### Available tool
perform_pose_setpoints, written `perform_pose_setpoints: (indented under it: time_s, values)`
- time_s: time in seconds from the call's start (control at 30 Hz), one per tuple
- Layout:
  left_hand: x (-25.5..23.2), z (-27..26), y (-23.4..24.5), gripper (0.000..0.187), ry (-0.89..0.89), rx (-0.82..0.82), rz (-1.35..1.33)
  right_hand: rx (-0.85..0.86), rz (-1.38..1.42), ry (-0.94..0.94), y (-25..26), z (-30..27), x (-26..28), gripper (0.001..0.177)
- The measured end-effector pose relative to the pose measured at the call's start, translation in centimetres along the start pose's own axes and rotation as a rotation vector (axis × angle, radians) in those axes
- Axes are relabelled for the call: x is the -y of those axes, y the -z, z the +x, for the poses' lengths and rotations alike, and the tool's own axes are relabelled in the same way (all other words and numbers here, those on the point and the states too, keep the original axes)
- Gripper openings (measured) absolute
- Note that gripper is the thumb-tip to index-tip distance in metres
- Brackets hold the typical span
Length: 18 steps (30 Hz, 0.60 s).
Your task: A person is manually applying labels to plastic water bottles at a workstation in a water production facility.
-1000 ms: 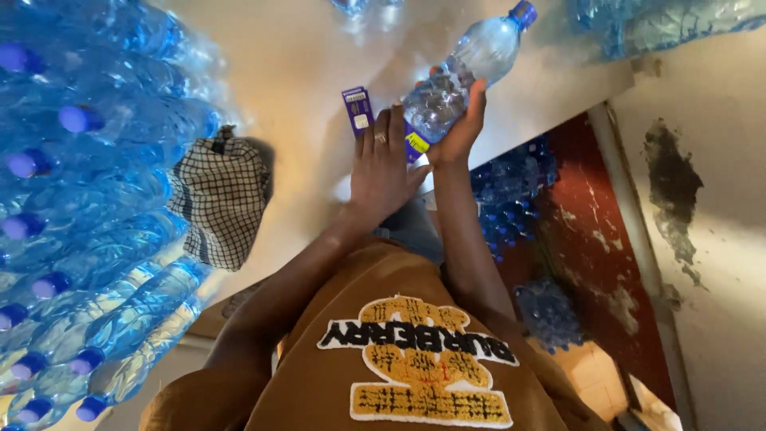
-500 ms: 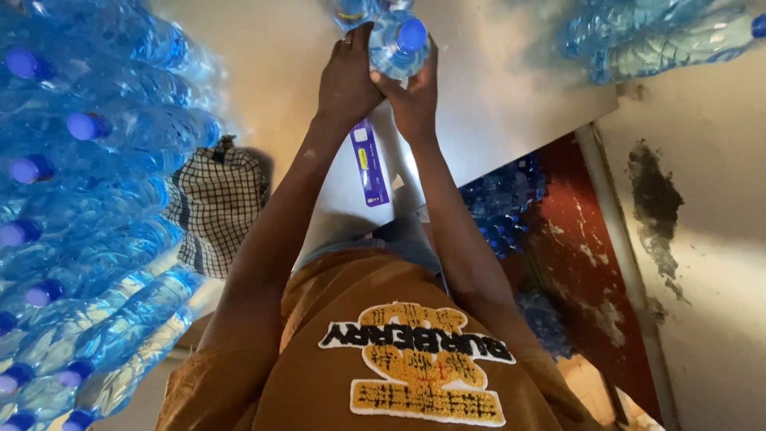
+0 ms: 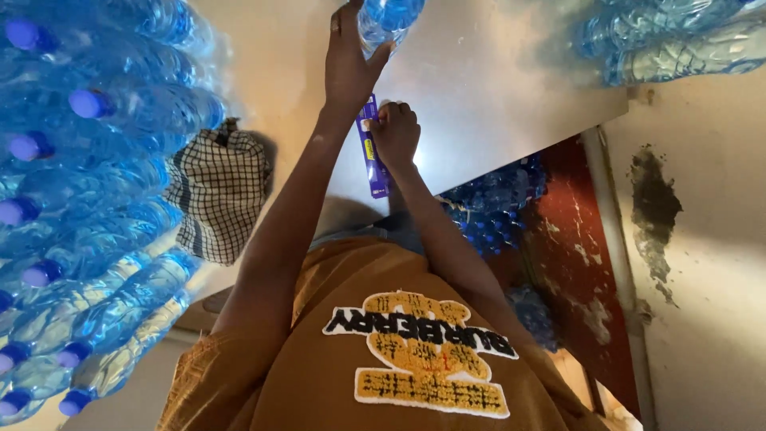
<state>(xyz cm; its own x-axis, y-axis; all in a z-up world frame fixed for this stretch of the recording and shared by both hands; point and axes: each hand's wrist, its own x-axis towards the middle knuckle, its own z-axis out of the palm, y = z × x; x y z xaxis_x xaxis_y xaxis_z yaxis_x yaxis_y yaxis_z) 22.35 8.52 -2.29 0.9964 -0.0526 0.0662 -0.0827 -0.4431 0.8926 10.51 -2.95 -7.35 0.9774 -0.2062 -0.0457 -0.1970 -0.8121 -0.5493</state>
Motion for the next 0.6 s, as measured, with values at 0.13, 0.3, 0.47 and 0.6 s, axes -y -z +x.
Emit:
perform_pose_setpoints:
  time_s: [0.13,0.3,0.47,0.6]
  values:
    - [2.2,-4.1,0.4,0.071,0.059,-0.055,-0.046,0.073,0.091,-0.077,-0.7,0.2,-1.6,0.013]
    - [0.5,-7.3,3.1,0.047,0.333,-0.055,-0.142,0.122,0.471,-0.216,2.2,-1.7,-1.3,0.017]
    - [-1.0,-7.1,3.8,0.028,0.132,0.163,-0.287,0.202,0.989,-0.330,6.7,-4.4,-1.2,0.030]
    - [-10.4,-9.4,5.4,0.027,0.167,0.597,-0.786,0.190,1.389,-0.333,11.7,-6.9,1.5,0.023]
